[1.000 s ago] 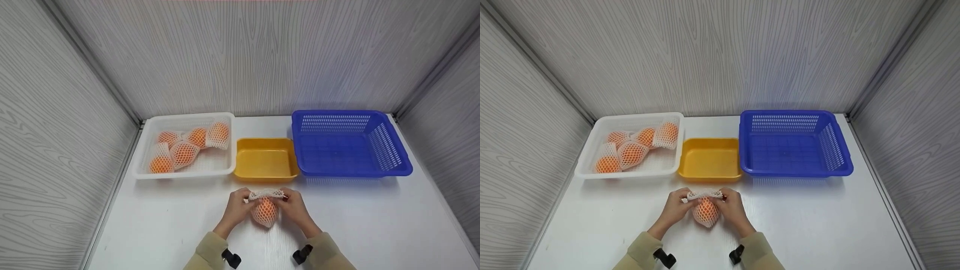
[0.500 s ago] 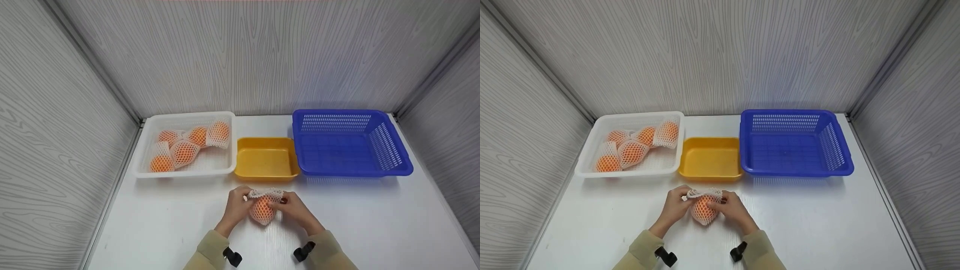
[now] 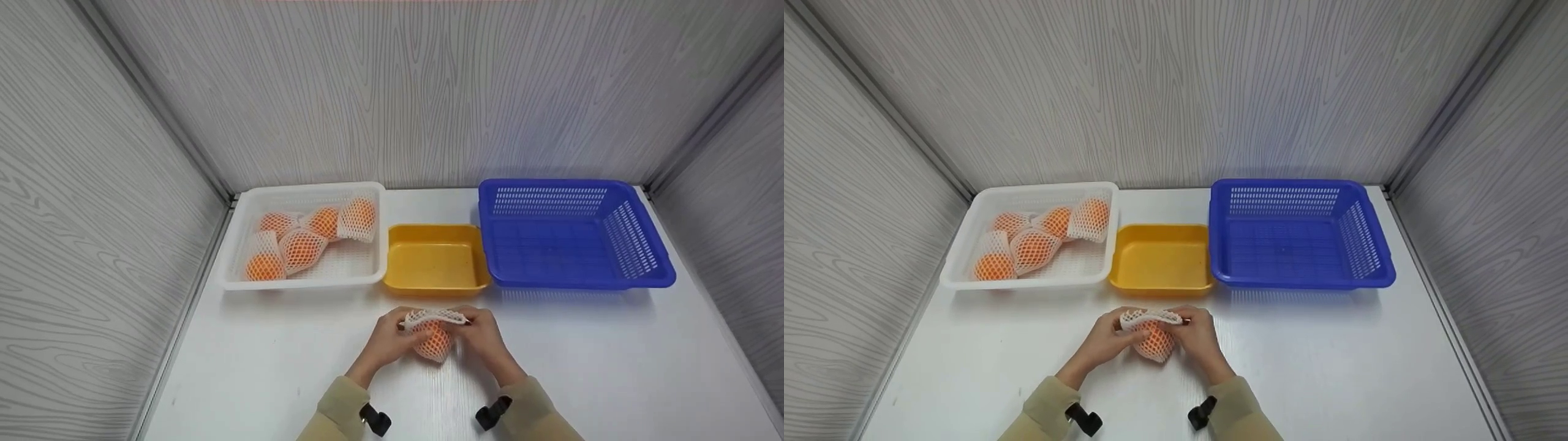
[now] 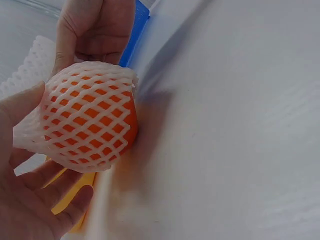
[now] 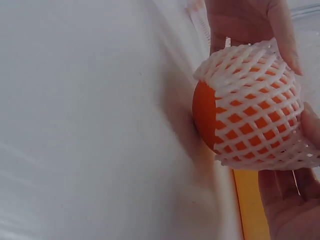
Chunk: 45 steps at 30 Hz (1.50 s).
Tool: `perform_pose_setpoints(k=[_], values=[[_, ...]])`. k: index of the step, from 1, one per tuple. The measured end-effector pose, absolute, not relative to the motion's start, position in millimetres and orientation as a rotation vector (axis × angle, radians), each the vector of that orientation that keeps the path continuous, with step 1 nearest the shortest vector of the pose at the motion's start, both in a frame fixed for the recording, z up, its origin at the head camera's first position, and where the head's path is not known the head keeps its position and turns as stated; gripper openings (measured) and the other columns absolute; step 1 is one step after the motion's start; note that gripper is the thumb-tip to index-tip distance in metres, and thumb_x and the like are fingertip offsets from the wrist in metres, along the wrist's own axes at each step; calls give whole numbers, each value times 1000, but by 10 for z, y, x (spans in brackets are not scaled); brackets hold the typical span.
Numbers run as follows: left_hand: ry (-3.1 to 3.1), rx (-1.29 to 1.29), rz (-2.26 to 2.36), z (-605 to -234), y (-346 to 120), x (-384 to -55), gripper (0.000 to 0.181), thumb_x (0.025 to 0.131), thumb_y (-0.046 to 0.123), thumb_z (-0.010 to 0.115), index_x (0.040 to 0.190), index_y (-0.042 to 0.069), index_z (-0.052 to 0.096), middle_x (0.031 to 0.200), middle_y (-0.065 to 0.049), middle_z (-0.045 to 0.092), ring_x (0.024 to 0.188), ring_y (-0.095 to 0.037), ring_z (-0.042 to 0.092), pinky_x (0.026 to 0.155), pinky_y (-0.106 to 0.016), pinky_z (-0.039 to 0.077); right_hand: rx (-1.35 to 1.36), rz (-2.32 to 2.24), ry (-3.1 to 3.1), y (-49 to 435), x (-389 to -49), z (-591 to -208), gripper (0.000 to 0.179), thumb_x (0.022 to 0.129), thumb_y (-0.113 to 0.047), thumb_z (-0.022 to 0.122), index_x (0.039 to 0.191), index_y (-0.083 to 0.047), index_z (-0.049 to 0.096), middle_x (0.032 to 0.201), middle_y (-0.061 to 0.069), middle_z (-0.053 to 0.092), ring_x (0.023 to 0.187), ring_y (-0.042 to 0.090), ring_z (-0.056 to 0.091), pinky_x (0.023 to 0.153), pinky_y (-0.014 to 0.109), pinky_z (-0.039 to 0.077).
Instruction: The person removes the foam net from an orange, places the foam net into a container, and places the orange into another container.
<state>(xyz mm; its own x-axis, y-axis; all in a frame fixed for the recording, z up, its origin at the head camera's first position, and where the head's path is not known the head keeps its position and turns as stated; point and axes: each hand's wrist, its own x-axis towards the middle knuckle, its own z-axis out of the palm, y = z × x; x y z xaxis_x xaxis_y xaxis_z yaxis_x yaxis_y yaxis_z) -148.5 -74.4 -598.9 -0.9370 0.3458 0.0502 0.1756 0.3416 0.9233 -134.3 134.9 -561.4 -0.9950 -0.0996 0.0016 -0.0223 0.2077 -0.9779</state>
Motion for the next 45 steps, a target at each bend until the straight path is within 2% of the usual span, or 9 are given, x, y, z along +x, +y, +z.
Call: perform_pose_setpoints(k=[5, 9, 14, 18, 24, 28, 32, 39, 45], values=[[2448, 474, 1716, -5981, -736, -1495, 28, 80, 26, 83, 98, 6, 76, 110, -4, 69, 104, -22, 62, 85, -36, 50, -240, -1974, 2352, 1370, -1346, -5644, 17, 78, 7, 77, 95, 5, 75, 96, 15, 70, 94, 20, 62, 79, 28, 52], [2490, 469, 1728, -5955, -722, -1492, 21, 77, 19, 85, 87, 2, 77, 107, -6, 69, 102, -25, 63, 85, -37, 51, -400, -1961, 2268, 1426, -1351, -5693, 27, 80, 6, 76, 106, 8, 71, 115, 23, 63, 110, 30, 56, 90, 33, 48], [2547, 534, 1763, -5959, -692, -1494, 8, 80, 7, 80, 85, 2, 78, 100, -3, 70, 98, -24, 65, 85, -35, 54, -565, -1885, 2254, 1451, -1335, -5732, 46, 80, 3, 77, 123, 10, 62, 132, 30, 51, 125, 44, 45, 102, 40, 40], [2559, 540, 1819, -5960, -676, -1493, 7, 81, 5, 78, 88, 4, 79, 94, -2, 73, 93, -21, 68, 85, -34, 54, -589, -1897, 2308, 1428, -1329, -5727, 37, 79, 4, 77, 114, 12, 67, 124, 31, 57, 119, 46, 50, 97, 28, 44], [2537, 494, 1831, -5960, -679, -1495, 9, 79, 2, 79, 88, 1, 78, 89, -6, 73, 88, -20, 68, 82, -34, 54, -439, -1940, 2403, 1372, -1331, -5671, 13, 79, 3, 78, 92, 6, 75, 105, 22, 68, 104, 37, 61, 87, 26, 49], [2475, 458, 1781, -5956, -718, -1501, 20, 82, 6, 78, 101, -1, 74, 99, -10, 71, 93, -25, 64, 81, -43, 53, -304, -1952, 2467, 1335, -1341, -5665, 12, 81, 2, 77, 93, 5, 74, 95, 16, 71, 90, 23, 66, 77, 28, 53], [2413, 392, 1750, -5969, -746, -1508, 29, 87, 14, 75, 113, 3, 70, 109, -7, 68, 101, -24, 62, 85, -44, 53, -116, -1992, 2416, 1336, -1397, -5841, 18, 84, -3, 75, 101, 6, 72, 96, 13, 72, 89, 17, 66, 76, 29, 53], [2425, 398, 1725, -5970, -747, -1520, 21, 87, 24, 76, 98, 6, 77, 95, 1, 72, 86, -14, 63, 75, -30, 54, -166, -1905, 2228, 1425, -1462, -6079, 34, 92, -19, 71, 118, 2, 66, 111, 11, 68, 103, 21, 62, 89, 35, 50], [2471, 292, 1756, -5956, -724, -1522, 15, 88, 23, 76, 88, 8, 75, 75, 6, 63, 69, -9, 52, 63, -24, 45, -295, -1866, 2084, 1490, -1418, -5987, 31, 93, -12, 69, 117, 6, 64, 108, 8, 68, 98, 16, 60, 86, 30, 49]])
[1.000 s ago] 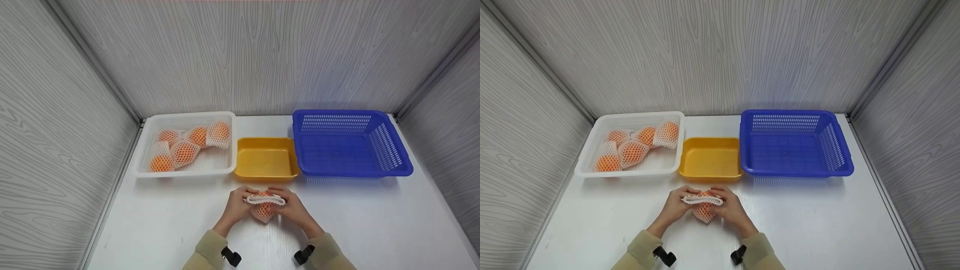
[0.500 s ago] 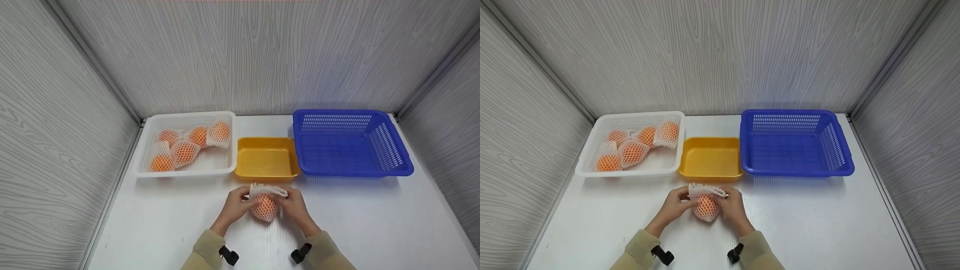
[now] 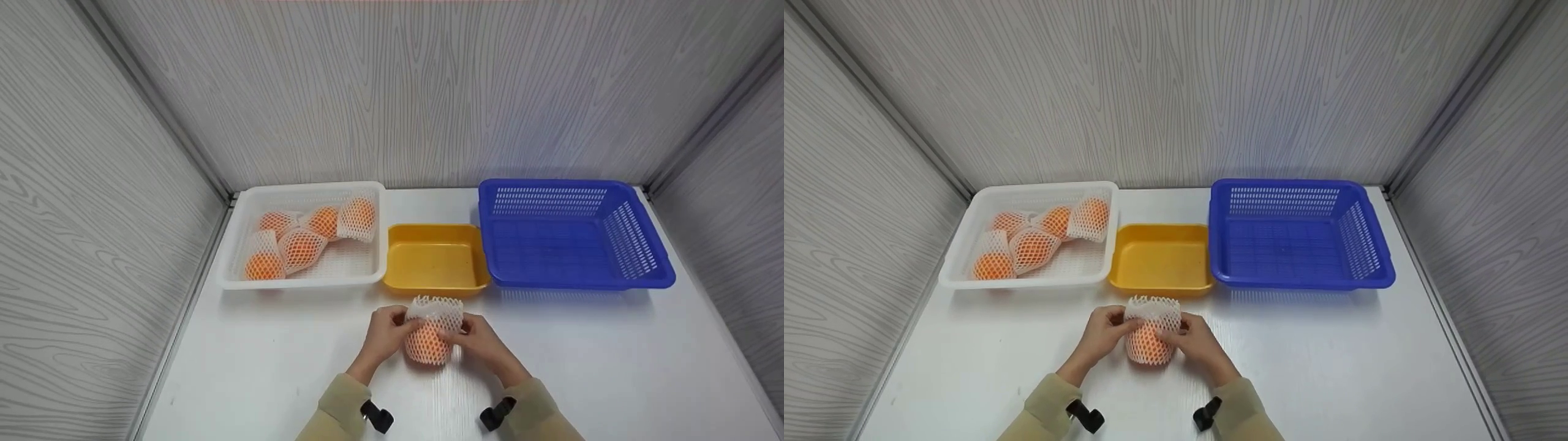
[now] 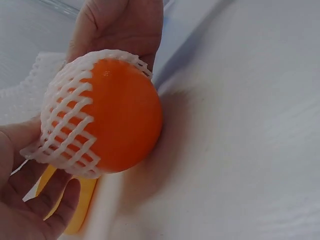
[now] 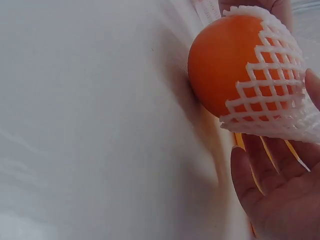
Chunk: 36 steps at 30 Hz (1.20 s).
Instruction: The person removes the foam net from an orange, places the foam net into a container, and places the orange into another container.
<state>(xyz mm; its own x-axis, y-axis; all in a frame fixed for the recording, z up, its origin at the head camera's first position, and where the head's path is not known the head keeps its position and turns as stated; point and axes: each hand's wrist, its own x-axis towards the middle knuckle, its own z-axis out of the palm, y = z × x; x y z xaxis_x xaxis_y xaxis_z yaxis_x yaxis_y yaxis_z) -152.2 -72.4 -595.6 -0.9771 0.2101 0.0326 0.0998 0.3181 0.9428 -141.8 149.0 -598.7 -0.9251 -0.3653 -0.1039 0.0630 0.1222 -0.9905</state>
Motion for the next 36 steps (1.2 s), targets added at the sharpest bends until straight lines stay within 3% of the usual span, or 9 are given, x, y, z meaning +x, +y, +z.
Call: perform_pose_setpoints(k=[6, 13, 17, 20, 24, 26, 32, 36], values=[[2498, 220, 1810, -5975, -691, -1523, 16, 86, 23, 77, 90, 7, 75, 74, 4, 60, 70, -11, 50, 62, -24, 43, -156, -1929, 2109, 1435, -1400, -5840, 21, 88, -6, 72, 102, 9, 70, 89, 8, 69, 79, 15, 55, 72, 28, 48], [2416, 177, 1672, -5965, -705, -1515, 44, 88, 41, 73, 114, 6, 68, 98, 0, 66, 89, -15, 60, 79, -32, 52, 25, -1920, 2255, 1370, -1480, -6015, 26, 87, -17, 76, 106, 0, 72, 97, 7, 69, 87, 17, 57, 75, 28, 49], [2401, 221, 1606, -5969, -724, -1509, 42, 87, 45, 72, 106, 7, 71, 92, 1, 67, 83, -14, 61, 74, -32, 52, 45, -1923, 2281, 1341, -1494, -6029, 31, 87, -21, 76, 110, -1, 71, 105, 8, 69, 95, 19, 60, 81, 31, 51], [2408, 269, 1653, -5958, -720, -1515, 32, 88, 39, 73, 91, 6, 73, 83, 2, 68, 75, -12, 60, 68, -30, 51, 50, -1937, 2288, 1328, -1499, -6013, 31, 88, -20, 76, 111, 0, 70, 105, 9, 70, 96, 20, 62, 83, 32, 52], [2444, 278, 1720, -5920, -700, -1527, 23, 87, 29, 76, 85, 6, 73, 80, 3, 67, 74, -10, 59, 67, -28, 52, 36, -1981, 2263, 1326, -1493, -5975, 31, 87, -17, 76, 112, 0, 70, 104, 10, 70, 94, 20, 63, 81, 31, 52], [2474, 254, 1719, -5904, -689, -1532, 20, 87, 26, 76, 86, 7, 74, 80, 4, 67, 75, -10, 59, 68, -28, 52, -8, -1985, 2243, 1333, -1463, -5898, 35, 87, -14, 75, 117, 2, 67, 107, 11, 69, 96, 21, 62, 81, 31, 52], [2526, 140, 1723, -5915, -663, -1554, 21, 89, 25, 75, 93, 5, 74, 80, 2, 67, 73, -11, 55, 66, -26, 50, -112, -1844, 2200, 1376, -1436, -5956, 67, 84, -25, 79, 141, -5, 49, 126, 12, 59, 112, 27, 56, 97, 46, 47], [2519, 74, 1756, -5936, -661, -1556, 23, 91, 24, 72, 100, 3, 72, 82, 0, 66, 74, -13, 54, 67, -26, 49, -170, -1769, 2140, 1392, -1406, -6023, 79, 80, -26, 83, 145, -8, 43, 129, 14, 55, 109, 30, 56, 94, 46, 48]])
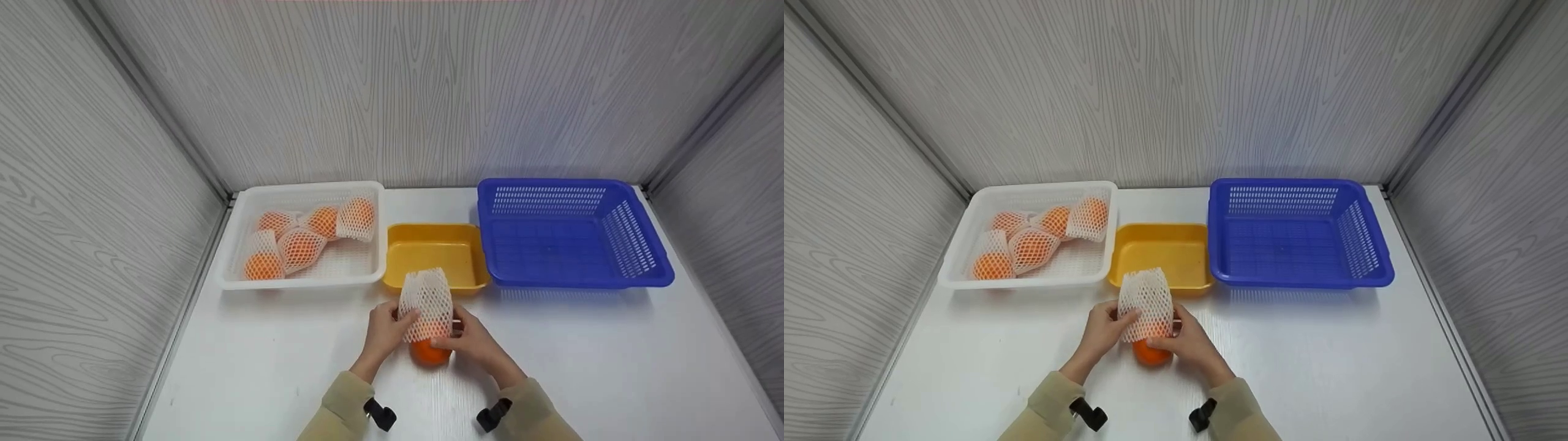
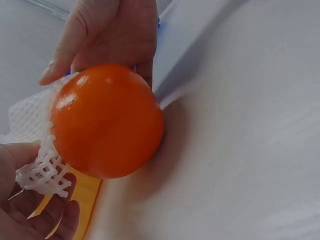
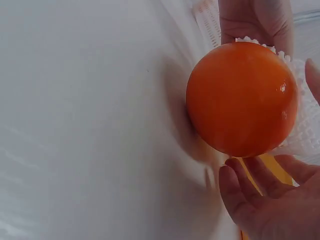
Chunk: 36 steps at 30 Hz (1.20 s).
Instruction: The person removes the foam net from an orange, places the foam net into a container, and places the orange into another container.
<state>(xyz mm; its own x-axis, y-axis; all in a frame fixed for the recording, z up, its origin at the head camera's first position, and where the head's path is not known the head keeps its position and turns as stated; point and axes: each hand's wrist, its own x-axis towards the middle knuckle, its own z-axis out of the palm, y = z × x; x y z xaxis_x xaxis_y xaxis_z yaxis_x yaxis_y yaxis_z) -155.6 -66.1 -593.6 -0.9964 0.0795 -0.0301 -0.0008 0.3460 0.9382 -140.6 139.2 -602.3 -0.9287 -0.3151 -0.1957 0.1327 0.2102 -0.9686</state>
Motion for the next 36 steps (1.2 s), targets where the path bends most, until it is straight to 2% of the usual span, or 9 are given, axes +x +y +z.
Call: perform_pose_setpoints(k=[8, 18, 24, 26, 29, 33, 36], values=[[2492, 34, 1778, -5914, -677, -1543, 25, 93, 25, 69, 107, 4, 71, 88, 1, 68, 76, -13, 57, 68, -27, 52, -276, -1661, 2135, 1422, -1351, -5989, 72, 79, -22, 84, 138, 0, 50, 128, 14, 56, 110, 31, 58, 97, 47, 46], [2529, 159, 1776, -5755, -737, -1584, 24, 93, 26, 70, 103, 4, 71, 81, 0, 66, 67, -12, 56, 57, -25, 51, -291, -1562, 2074, 1486, -1344, -5980, 71, 80, -25, 83, 137, 1, 50, 124, 11, 60, 110, 29, 57, 98, 48, 45], [2621, 325, 1753, -5617, -711, -1689, 24, 92, 19, 71, 106, 0, 69, 94, -5, 70, 81, -15, 62, 72, -31, 55, -271, -1580, 2072, 1496, -1319, -5994, 72, 81, -21, 82, 139, 4, 47, 125, 13, 58, 110, 30, 58, 96, 48, 47], [2671, 332, 1732, -5564, -689, -1745, 25, 92, 17, 70, 109, 0, 67, 99, -6, 69, 87, -15, 62, 76, -33, 54, -262, -1576, 2080, 1493, -1318, -6006, 71, 81, -20, 81, 139, 4, 47, 126, 14, 58, 110, 31, 58, 96, 50, 46], [2715, 312, 1713, -5490, -645, -1840, 29, 92, 16, 68, 116, 1, 62, 102, -7, 67, 89, -15, 62, 76, -32, 54, -256, -1576, 2086, 1487, -1314, -6001, 67, 82, -18, 80, 137, 4, 49, 126, 14, 59, 109, 31, 58, 96, 52, 46], [2740, 295, 1742, -5409, -580, -1967, 50, 92, 13, 68, 137, 4, 47, 98, -10, 65, 79, -18, 60, 67, -33, 54, -255, -1581, 2095, 1474, -1282, -5905, 65, 82, -17, 79, 136, 5, 49, 124, 15, 59, 107, 32, 59, 96, 52, 45], [2761, 318, 1761, -5376, -535, -2060, 70, 91, 9, 67, 150, 10, 30, 115, -14, 63, 91, -21, 62, 76, -38, 54, -247, -1568, 2120, 1468, -1269, -5885, 65, 83, -18, 79, 137, 4, 49, 125, 15, 58, 107, 31, 58, 96, 52, 45]])
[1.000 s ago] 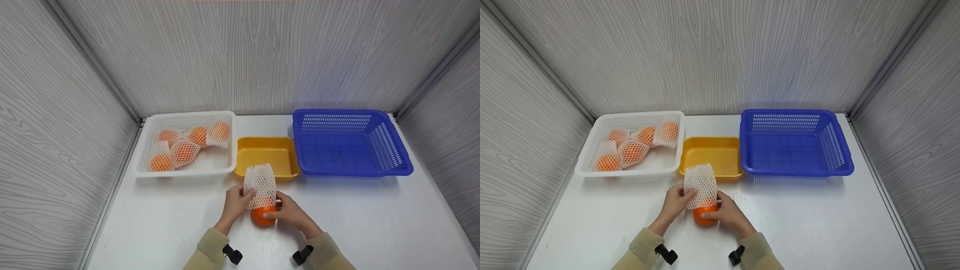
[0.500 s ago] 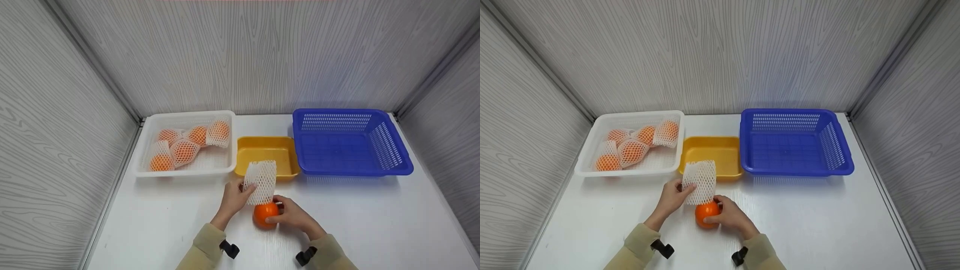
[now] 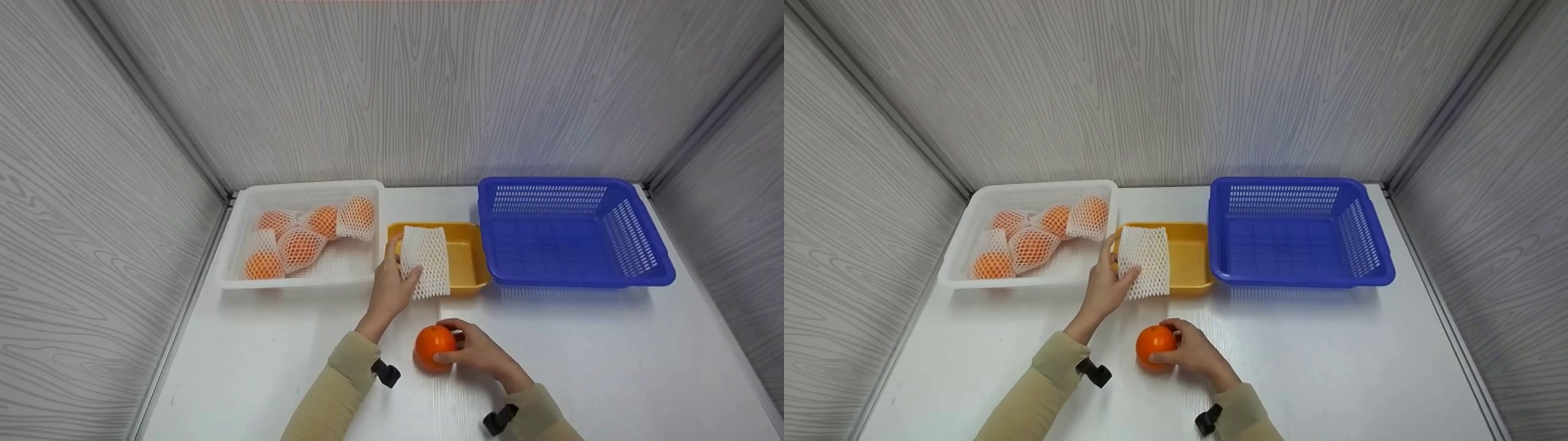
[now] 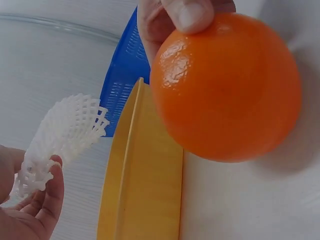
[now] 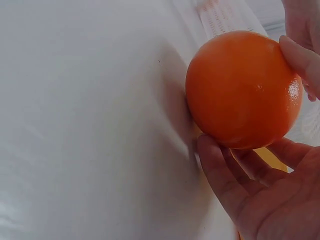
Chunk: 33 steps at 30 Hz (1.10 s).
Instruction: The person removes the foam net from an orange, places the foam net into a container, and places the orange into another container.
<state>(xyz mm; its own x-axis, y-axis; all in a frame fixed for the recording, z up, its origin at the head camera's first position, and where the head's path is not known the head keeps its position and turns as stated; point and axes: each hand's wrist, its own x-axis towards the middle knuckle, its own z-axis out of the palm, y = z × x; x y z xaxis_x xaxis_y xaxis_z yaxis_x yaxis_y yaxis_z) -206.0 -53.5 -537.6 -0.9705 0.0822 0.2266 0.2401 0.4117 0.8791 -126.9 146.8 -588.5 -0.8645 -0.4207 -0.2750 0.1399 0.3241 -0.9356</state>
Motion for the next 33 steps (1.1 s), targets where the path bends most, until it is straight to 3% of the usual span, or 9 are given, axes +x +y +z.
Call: perform_pose_setpoints(k=[2, 4, 8, 10, 13, 21, 28, 33], values=[[-2521, -316, -1560, -5366, -505, -2123, 71, 91, 7, 67, 151, 12, 29, 131, -14, 57, 110, -23, 58, 90, -41, 50, -242, -1558, 2132, 1470, -1279, -5924, 65, 83, -19, 79, 137, 4, 49, 125, 15, 58, 107, 31, 58, 95, 52, 45], [-2547, -341, -1493, -5361, -480, -2177, 63, 92, 7, 66, 147, 11, 37, 140, -11, 52, 122, -24, 52, 101, -42, 43, -239, -1555, 2133, 1477, -1292, -5975, 65, 83, -19, 79, 136, 5, 49, 125, 15, 58, 107, 32, 58, 95, 53, 45], [-2627, -368, -1372, -5359, -442, -2266, 36, 92, 10, 67, 127, 6, 57, 124, -12, 59, 117, -27, 55, 98, -42, 45, -237, -1555, 2125, 1488, -1309, -6019, 66, 83, -20, 79, 136, 5, 49, 125, 15, 58, 108, 32, 57, 95, 54, 45], [-2678, -361, -1343, -5363, -428, -2305, 33, 92, 12, 67, 124, 5, 60, 120, -12, 59, 109, -26, 57, 94, -41, 47, -223, -1557, 2122, 1492, -1312, -6024, 66, 82, -23, 80, 136, 2, 50, 125, 13, 59, 107, 30, 58, 95, 52, 46], [-2752, -364, -1296, -5375, -413, -2361, 42, 91, 10, 65, 132, 3, 58, 122, -17, 56, 100, -28, 57, 91, -41, 48, -237, -1581, 2106, 1498, -1315, -6034, 67, 82, -24, 81, 136, 0, 51, 124, 12, 59, 106, 29, 59, 95, 50, 46], [-2908, -282, -1201, -5445, -344, -2439, 55, 91, 4, 58, 145, 5, 46, 133, -22, 48, 118, -32, 53, 93, -42, 48, -292, -1626, 2097, 1503, -1305, -6047, 65, 80, -21, 81, 134, 2, 52, 122, 13, 59, 105, 29, 60, 93, 47, 47], [-2930, -272, -1120, -5527, -374, -2454, 57, 92, 2, 59, 145, -4, 42, 139, -30, 38, 127, -37, 46, 102, -41, 42, -281, -1605, 2126, 1488, -1291, -6045, 66, 80, -24, 81, 134, 1, 53, 124, 14, 59, 105, 29, 59, 92, 46, 46], [-2946, -274, -1134, -5543, -375, -2449, 50, 92, -3, 52, 140, -10, 45, 138, -32, 38, 125, -38, 48, 103, -40, 42, -275, -1596, 2136, 1496, -1301, -6036, 65, 81, -25, 81, 133, 1, 54, 123, 13, 60, 104, 29, 59, 93, 47, 46]])
